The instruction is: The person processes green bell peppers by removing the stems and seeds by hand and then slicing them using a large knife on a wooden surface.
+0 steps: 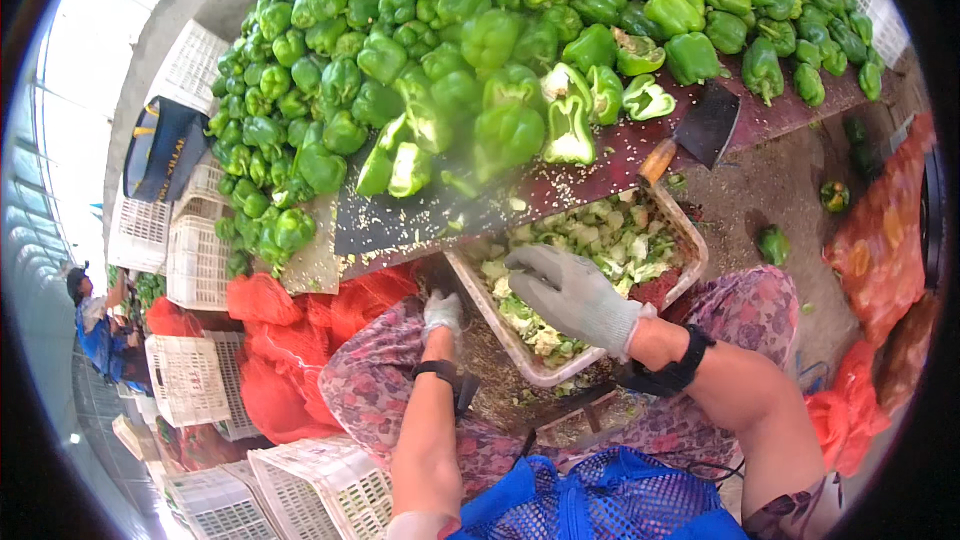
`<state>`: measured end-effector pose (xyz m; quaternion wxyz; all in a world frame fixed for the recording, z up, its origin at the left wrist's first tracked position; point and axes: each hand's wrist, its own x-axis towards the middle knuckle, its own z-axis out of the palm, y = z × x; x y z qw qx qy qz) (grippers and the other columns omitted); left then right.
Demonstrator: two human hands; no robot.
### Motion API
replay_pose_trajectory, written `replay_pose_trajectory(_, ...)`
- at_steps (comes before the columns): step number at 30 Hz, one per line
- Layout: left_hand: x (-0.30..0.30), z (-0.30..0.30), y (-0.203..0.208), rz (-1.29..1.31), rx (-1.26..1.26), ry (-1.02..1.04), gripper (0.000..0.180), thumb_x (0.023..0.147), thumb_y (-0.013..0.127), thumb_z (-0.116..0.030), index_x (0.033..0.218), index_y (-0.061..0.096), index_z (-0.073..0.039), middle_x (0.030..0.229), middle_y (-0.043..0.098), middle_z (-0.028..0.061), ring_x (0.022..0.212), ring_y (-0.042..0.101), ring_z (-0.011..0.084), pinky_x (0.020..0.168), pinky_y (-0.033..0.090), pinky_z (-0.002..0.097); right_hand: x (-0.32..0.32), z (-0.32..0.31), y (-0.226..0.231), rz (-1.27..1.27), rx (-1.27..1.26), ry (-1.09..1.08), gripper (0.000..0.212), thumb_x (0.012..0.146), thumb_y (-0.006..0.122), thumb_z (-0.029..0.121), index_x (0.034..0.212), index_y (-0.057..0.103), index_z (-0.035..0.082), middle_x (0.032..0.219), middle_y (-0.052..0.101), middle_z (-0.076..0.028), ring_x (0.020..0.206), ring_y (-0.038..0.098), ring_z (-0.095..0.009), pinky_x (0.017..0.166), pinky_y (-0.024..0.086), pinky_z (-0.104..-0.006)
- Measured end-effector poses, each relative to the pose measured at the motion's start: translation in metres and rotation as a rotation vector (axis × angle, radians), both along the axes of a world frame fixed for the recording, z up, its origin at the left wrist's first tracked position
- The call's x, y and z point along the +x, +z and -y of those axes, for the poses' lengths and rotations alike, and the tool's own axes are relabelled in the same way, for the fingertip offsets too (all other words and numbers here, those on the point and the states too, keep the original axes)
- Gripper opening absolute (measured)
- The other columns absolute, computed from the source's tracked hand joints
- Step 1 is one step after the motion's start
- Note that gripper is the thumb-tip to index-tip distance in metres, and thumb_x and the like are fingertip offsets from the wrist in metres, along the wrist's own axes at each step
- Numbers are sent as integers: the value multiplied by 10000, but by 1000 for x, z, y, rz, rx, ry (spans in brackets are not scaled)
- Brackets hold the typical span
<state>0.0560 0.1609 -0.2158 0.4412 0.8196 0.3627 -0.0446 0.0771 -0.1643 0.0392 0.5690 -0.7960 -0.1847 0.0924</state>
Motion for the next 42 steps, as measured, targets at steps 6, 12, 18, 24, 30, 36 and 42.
replay_pose_trajectory(6,-52,-7,-119,-288,99,-263,518,830,606,-410,1226,602,-76,1161,643,214,1120,593,380,919,481,431,15,1,30,-206,-12,94,277,915,573,216,1121,615,37,1031,638,-155,934,618,-280,818,486,-352)
replay_pose_trajectory(12,-75,74,-130,-688,0,-533,621,841,589,-484,1314,552,-82,1320,559,191,1192,570,326,981,466,397,26,-3,6,-376,-110,10,271,898,579,170,1105,622,1,1040,656,-153,926,641,-262,815,500,-345)
replay_pose_trajectory(18,-74,111,-95,-676,134,-630,418,861,575,-340,1197,652,-103,1217,639,157,1144,614,288,923,511,402,22,-14,1,-322,-122,146,252,892,575,116,1106,591,-15,1012,629,-172,919,626,-290,806,494,-360)
replay_pose_trajectory(24,-65,66,-62,-694,250,-188,513,811,629,-412,1203,620,-80,1175,648,191,1073,643,323,878,530,416,25,-24,2,-173,-134,263,244,889,576,123,1100,591,3,1009,620,-188,922,607,-345,801,485,-397)
replay_pose_trajectory(30,-30,38,33,-111,169,352,385,800,637,-262,1097,634,-17,969,697,192,826,682,274,740,519,384,19,-24,-6,-176,-163,159,297,903,576,179,1148,579,11,1056,628,-180,949,626,-312,822,493,-379)
replay_pose_trajectory(36,-18,68,134,272,-50,249,247,844,596,-212,963,650,-3,831,678,106,721,595,135,641,495,328,4,-30,-30,-257,-146,95,645,872,629,352,1376,416,11,1317,510,-231,1194,525,-328,993,427,-365)
replay_pose_trajectory(42,-29,146,207,492,193,-200,392,849,528,-102,1233,534,-23,966,653,186,851,662,254,763,516,364,-16,-25,-38,-439,87,97,724,855,618,281,1445,319,-16,1269,568,-233,1154,571,-283,967,446,-347)
